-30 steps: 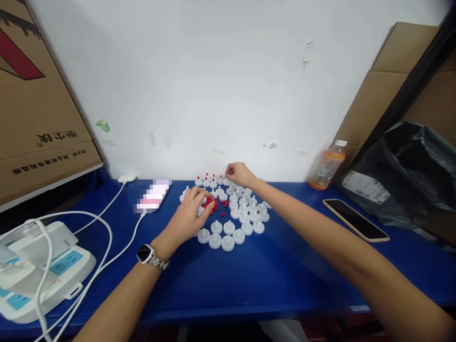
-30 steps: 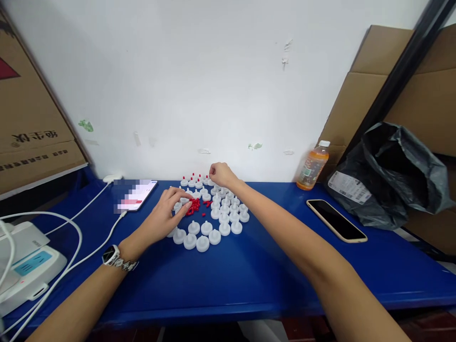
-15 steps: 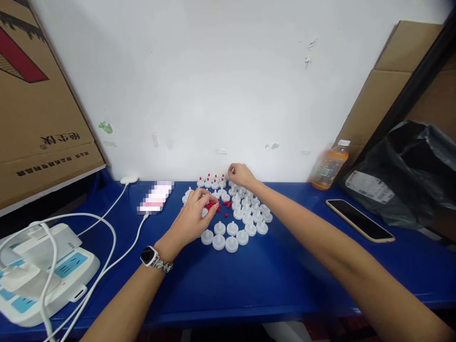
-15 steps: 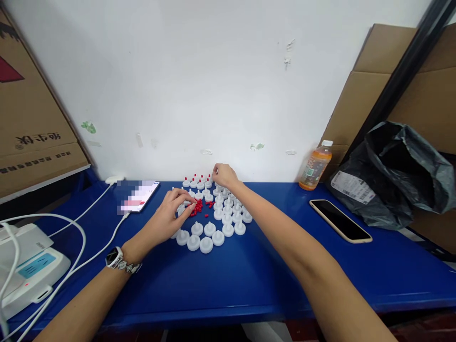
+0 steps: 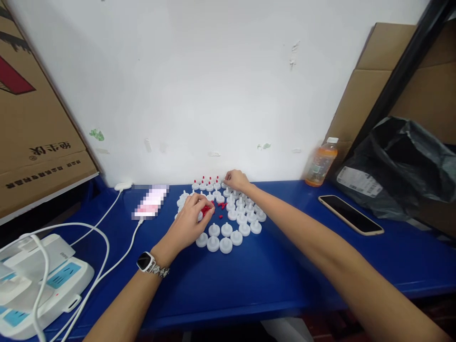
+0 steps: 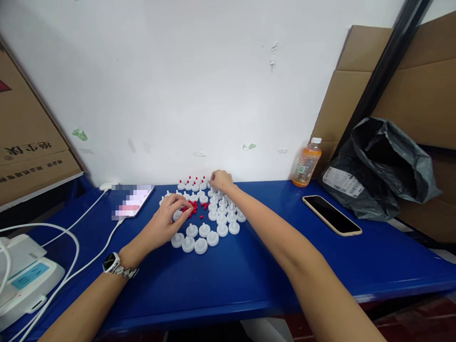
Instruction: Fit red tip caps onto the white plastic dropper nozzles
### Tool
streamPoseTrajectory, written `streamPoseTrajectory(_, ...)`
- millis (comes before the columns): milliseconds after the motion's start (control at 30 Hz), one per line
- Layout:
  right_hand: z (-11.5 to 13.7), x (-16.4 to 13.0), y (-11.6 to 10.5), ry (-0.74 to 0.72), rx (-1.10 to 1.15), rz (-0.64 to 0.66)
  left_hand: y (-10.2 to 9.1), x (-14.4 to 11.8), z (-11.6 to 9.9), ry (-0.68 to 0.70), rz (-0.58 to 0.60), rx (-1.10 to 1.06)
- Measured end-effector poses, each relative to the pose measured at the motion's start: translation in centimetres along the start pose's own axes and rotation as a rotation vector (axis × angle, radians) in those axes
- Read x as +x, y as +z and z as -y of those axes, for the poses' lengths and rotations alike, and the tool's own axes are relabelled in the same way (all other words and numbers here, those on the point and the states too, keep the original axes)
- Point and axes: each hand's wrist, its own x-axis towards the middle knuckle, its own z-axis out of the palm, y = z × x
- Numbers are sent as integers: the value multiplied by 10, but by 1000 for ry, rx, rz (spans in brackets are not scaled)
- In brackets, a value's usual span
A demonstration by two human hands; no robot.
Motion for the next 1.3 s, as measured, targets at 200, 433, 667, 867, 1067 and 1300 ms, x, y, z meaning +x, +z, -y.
streamPoseTrajectory(200,16,-33,-19,-145,223,-131,-2,-1,-2,-38,-38,35)
streamPoseTrajectory(433,47,-110,-31,-356,716,183,2,-3,-2,-46,-53,82)
streamPoseTrajectory(667,35,-121,-31,-414,292,117,2,-4,7,-32,11,51)
streamPoseTrajectory(867,35,-116,-30,-497,-37,220,2,-4,2,-30,27,35)
streamPoseTrajectory(1067,38,-118,-26,-515,-71,210,2,-4,3,-23,25,22)
streamPoseTrajectory(1300,35,-124,-31,-282,824,82,-1,-5,-3,-118,64,-102)
